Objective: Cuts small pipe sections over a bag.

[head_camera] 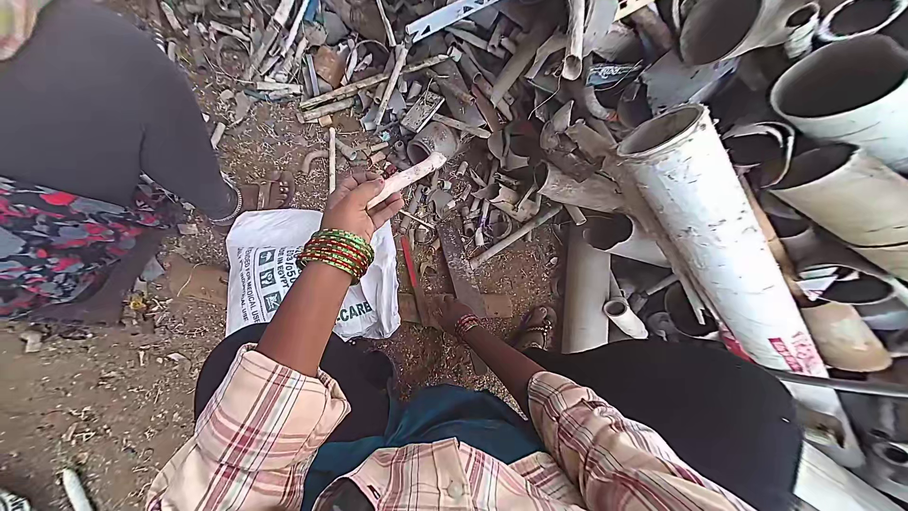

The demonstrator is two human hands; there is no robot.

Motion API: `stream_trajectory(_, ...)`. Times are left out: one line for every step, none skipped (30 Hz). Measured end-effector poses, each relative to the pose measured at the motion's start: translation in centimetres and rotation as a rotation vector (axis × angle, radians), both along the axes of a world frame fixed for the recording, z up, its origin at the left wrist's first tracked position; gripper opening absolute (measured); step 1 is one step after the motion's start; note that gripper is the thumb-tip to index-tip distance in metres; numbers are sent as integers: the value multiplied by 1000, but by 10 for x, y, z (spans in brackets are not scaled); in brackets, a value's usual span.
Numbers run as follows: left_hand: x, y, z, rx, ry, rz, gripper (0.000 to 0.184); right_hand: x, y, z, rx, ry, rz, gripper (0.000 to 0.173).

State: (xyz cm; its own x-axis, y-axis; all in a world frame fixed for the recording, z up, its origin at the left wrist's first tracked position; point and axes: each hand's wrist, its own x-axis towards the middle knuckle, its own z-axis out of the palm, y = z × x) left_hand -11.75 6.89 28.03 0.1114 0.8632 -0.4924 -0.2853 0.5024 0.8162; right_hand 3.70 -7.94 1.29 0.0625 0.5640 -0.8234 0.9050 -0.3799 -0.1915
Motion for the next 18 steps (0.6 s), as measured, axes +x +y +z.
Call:
stream_trajectory(1, -1, -1, -6, -7, 7, 11, -9, 8, -1, 6, 54, 67, 59)
stream_trajectory(1, -3, -1, -8, -12, 11, 9, -18, 12, -4, -2, 81, 115, 58)
stream_trajectory(2, -5, -3, -4, 1, 18, 7, -26, 14, -9, -16, 89, 139, 57)
stream_trajectory(2, -6, -5, -3, 16, 21, 8, -32, 13, -12, -36, 91, 126, 57)
stream_trajectory(2, -7, -7, -6, 29, 17, 10, -36, 12, -11, -55, 98, 74, 56)
stream_trajectory(1, -8, -8, -18, 42, 9, 15, -37, 9, -10, -70, 107, 5, 54)
stream_trajectory(0, -9, -9, -35, 60, -1, 24, -35, 7, -10, -73, 120, -69, 54)
stream_trajectory(-1, -10, -8, -52, 78, -17, 35, -31, 5, -12, -77, 126, -167, 55)
stream_trajectory(-2, -11, -7, -74, 95, -36, 45, -26, 4, -13, -78, 128, -213, 56)
stream_trajectory(-1, -12, -6, -94, 118, -52, 52, -21, 4, -14, -74, 122, -190, 55)
stream_trajectory(0, -12, -6, -106, 137, -67, 56, -16, 5, -16, -65, 106, -178, 55)
stream_trajectory(1, -13, -5, -117, 153, -82, 59, -12, 6, -18, -46, 87, -197, 54)
stream_trajectory(0, -13, -4, -122, 166, -112, 59, -7, 5, -23, -20, 63, -235, 53)
stream_trajectory(0, -13, -4, -119, 184, -160, 56, -4, 2, -26, 14, 36, -289, 51)
stream_trajectory(-1, -13, -4, -114, 208, -209, 52, -4, -1, -21, 51, 7, -350, 50)
stream_trajectory(0, -14, -4, -111, 243, -239, 47, -6, -5, 1, 78, -14, -397, 50)
stream_trajectory(2, -15, -4, -111, 282, -251, 41, -10, -7, 43, 44, -7, -382, 52)
stream_trajectory(4, -16, -5, -106, 306, -257, 35, -11, -2, 97, -92, 35, -307, 53)
